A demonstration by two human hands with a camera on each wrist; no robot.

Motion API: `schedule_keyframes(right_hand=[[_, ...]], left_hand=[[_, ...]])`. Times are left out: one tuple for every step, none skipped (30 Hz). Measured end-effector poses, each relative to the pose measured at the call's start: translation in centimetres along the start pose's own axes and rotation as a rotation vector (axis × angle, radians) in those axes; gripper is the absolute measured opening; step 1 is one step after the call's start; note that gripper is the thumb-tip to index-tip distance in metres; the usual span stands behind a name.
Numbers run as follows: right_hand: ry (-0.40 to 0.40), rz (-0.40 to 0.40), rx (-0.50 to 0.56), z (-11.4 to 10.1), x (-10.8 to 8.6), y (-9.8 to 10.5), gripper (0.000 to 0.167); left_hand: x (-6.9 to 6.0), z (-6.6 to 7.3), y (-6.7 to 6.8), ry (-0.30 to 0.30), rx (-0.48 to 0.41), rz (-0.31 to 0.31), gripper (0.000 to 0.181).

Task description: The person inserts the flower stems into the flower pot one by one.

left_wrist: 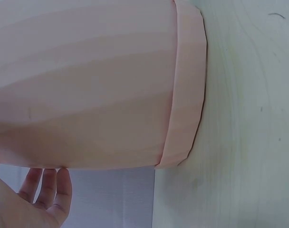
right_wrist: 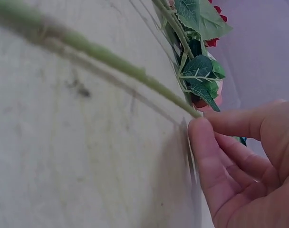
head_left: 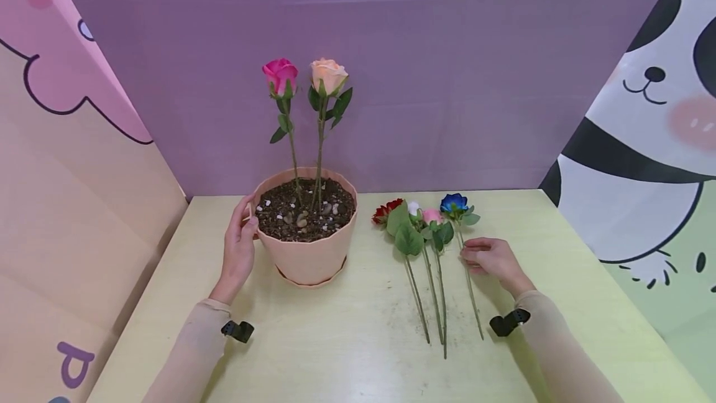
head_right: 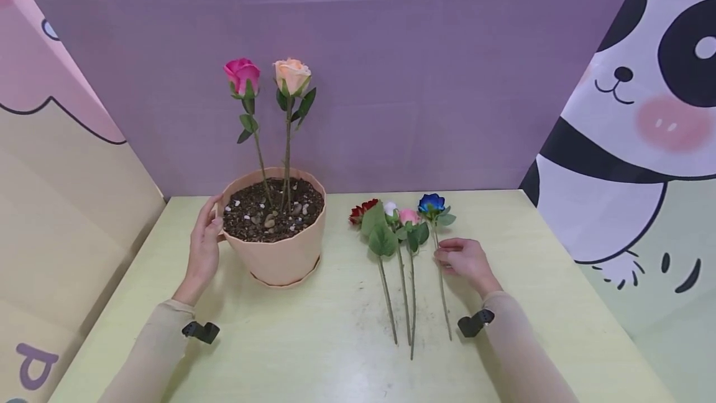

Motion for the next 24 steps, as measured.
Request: schedule_keyframes(right_hand=[[0.003, 0.003, 0.011, 0.0, 0.0, 0.0, 0.052], [0.007, 0.004, 0.024, -0.1, 0.0, 0.0, 0.051], [0.010, 0.005, 0.038, -0.1, 0.0, 0.0, 0.052], [0.015, 0.003, 0.051, -0.2, 0.0, 0.0, 0.052], [0.021, 0.003, 0.064, -0.2, -0.1, 0.0, 0.052], [0.028, 0.003, 0.077, -0.3, -0.1, 0.0, 0.053], [0.034, 0.003, 0.090, -0.4, -0.2, 0.0, 0.053], [0.040, 0.001, 0.101, -0.4, -0.2, 0.1, 0.054], [0.048, 0.002, 0.108, -0.5, -0.3, 0.1, 0.054], [0.058, 0.004, 0.117, -0.5, -0.3, 0.2, 0.055], [0.065, 0.006, 0.127, -0.6, -0.4, 0.3, 0.055], [0.069, 0.008, 0.140, -0.7, -0.4, 0.4, 0.055], [0.074, 0.010, 0.151, -0.8, -0.4, 0.4, 0.056], [0.079, 0.013, 0.162, -0.9, -0.4, 0.5, 0.056], [0.085, 0.015, 0.170, -1.1, -0.5, 0.6, 0.057], [0.086, 0.020, 0.179, -1.2, -0.5, 0.6, 0.057], [0.088, 0.026, 0.182, -1.3, -0.5, 0.7, 0.057], [0.092, 0.033, 0.183, -1.5, -0.5, 0.8, 0.057], [0.098, 0.039, 0.184, -1.7, -0.6, 0.8, 0.057], [0.104, 0.046, 0.187, -1.8, -0.6, 0.8, 0.057], [0.110, 0.055, 0.191, -2.0, -0.7, 0.9, 0.057], [0.116, 0.065, 0.200, -2.2, -0.7, 1.0, 0.056], [0.125, 0.074, 0.210, -2.4, -0.8, 1.0, 0.056], [0.132, 0.082, 0.225, -2.5, -0.8, 1.1, 0.055]], left_hand=[[0.0, 0.0, 0.0, -0.002, 0.003, 0.000, 0.052], [0.0, 0.0, 0.0, -0.001, 0.008, 0.001, 0.052], [0.0, -0.1, 0.0, 0.001, 0.013, 0.004, 0.052], [0.0, -0.1, 0.1, 0.001, 0.015, 0.004, 0.053], [-0.1, -0.1, 0.1, -0.001, 0.017, 0.004, 0.053], [0.0, -0.1, 0.1, -0.002, 0.016, 0.004, 0.053], [0.0, -0.1, 0.1, -0.001, 0.014, 0.002, 0.053], [0.0, -0.1, 0.1, 0.000, 0.015, 0.001, 0.053], [0.0, 0.0, 0.0, -0.003, 0.015, -0.001, 0.053], [0.1, 0.0, 0.0, -0.003, 0.015, -0.004, 0.053], [0.1, 0.1, 0.0, -0.003, 0.017, -0.007, 0.053], [0.1, 0.1, 0.0, -0.003, 0.017, -0.009, 0.053], [0.1, 0.2, 0.0, -0.004, 0.017, -0.012, 0.053], [0.1, 0.2, 0.0, -0.004, 0.018, -0.013, 0.053], [0.1, 0.2, 0.0, -0.005, 0.017, -0.014, 0.053], [0.1, 0.2, 0.0, -0.004, 0.014, -0.012, 0.053], [0.1, 0.1, 0.0, -0.004, 0.013, -0.011, 0.053], [0.0, 0.1, 0.0, -0.003, 0.011, -0.009, 0.053], [0.0, 0.1, 0.0, -0.003, 0.009, -0.008, 0.053], [0.0, 0.1, 0.0, 0.000, 0.008, -0.006, 0.053], [-0.1, 0.0, 0.0, 0.001, 0.007, -0.006, 0.053], [-0.1, 0.0, 0.0, 0.003, 0.007, -0.005, 0.053], [-0.1, 0.0, 0.0, 0.006, 0.008, -0.005, 0.053], [-0.1, 0.0, 0.0, 0.007, 0.008, -0.006, 0.053]])
Point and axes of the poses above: each hand's wrist, its own x-axis towards the middle knuckle, its own y-axis out of the back of the hand, z = x × y, the point moved 6 cm from there along x, towards the middle knuckle, and after that the axes turned 5 degrees about -z, right-handed, at the moved point
